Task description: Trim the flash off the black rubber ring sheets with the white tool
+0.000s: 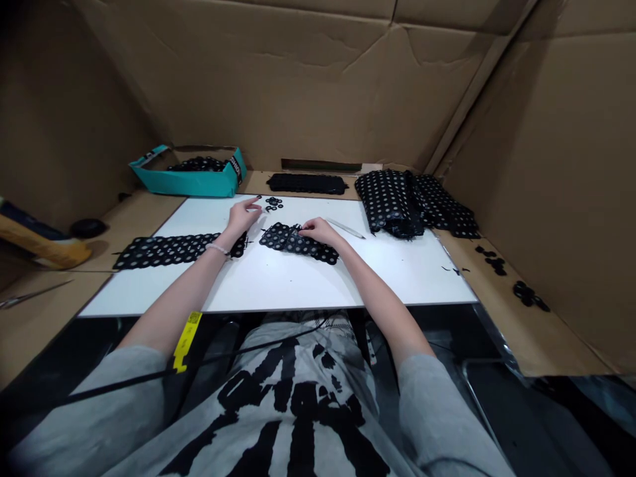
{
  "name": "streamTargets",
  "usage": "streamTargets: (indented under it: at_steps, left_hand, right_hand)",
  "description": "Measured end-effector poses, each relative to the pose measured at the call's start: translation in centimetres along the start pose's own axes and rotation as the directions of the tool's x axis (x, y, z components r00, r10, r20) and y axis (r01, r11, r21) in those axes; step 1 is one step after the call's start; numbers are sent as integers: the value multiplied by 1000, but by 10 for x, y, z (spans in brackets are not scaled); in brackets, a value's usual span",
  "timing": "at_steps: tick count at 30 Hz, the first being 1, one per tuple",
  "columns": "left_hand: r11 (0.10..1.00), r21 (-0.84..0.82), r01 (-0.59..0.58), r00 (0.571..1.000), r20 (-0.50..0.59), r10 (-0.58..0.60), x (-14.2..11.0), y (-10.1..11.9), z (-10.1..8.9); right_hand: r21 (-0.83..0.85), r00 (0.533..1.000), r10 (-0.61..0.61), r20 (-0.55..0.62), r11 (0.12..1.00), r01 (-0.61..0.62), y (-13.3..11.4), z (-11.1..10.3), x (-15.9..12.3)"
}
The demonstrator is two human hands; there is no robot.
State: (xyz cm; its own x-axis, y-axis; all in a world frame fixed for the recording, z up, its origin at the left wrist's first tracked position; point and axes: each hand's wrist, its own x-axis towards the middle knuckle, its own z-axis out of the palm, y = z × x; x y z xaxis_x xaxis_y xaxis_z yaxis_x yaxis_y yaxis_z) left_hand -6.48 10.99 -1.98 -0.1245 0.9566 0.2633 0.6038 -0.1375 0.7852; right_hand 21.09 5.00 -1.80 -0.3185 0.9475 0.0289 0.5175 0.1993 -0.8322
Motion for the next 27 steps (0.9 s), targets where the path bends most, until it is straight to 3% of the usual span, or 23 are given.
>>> streamTargets:
  at_steps: [3, 5, 6, 8, 10, 12, 17, 20, 22, 24, 26, 27]
  left_hand:
    - [997, 16, -71, 997, 21, 71, -7, 12, 1]
    - [988, 10, -154, 978, 144, 151, -14, 21, 5]
    - [975, -6, -222, 947, 238, 217, -18, 26, 7]
    - [924, -55, -378, 831, 420, 365, -25, 33, 13]
    - [870, -85, -486, 722, 521, 455, -30, 38, 18]
    - [855, -88, -510, 692, 549, 469, -32, 40, 21]
    - [913, -173, -371, 739, 541, 402, -30, 38, 26]
    - [952, -205, -228, 816, 493, 301, -23, 32, 28]
    - [973, -210, -96, 918, 359, 169, -14, 23, 24]
    - [976, -215, 20, 989, 146, 12, -3, 12, 15]
    - [979, -194, 60, 997, -40, -69, 6, 1, 2]
    - [983, -165, 78, 994, -63, -90, 8, -4, -4]
  right_hand:
    - [30, 999, -26, 26, 999, 25, 0, 1, 1]
    - [73, 997, -64, 34, 995, 61, 0, 1, 1]
    - [95, 996, -82, 33, 992, 78, -1, 2, 2]
    - [138, 994, -107, 32, 985, 102, -2, 2, 2]
    - [167, 991, -126, 54, 979, 116, -3, 2, 2]
    - [173, 990, -126, 68, 978, 113, -3, 2, 2]
    - [135, 996, -66, 67, 989, 56, -1, 3, 5]
    - [141, 997, -49, 55, 989, 41, -1, 4, 6]
    - [125, 998, -37, 52, 992, 30, -1, 3, 6]
    - [102, 997, -29, 72, 995, 22, -2, 2, 5]
    - [97, 995, -30, 91, 995, 21, -3, 1, 4]
    - [99, 995, -35, 91, 995, 26, -3, 1, 3]
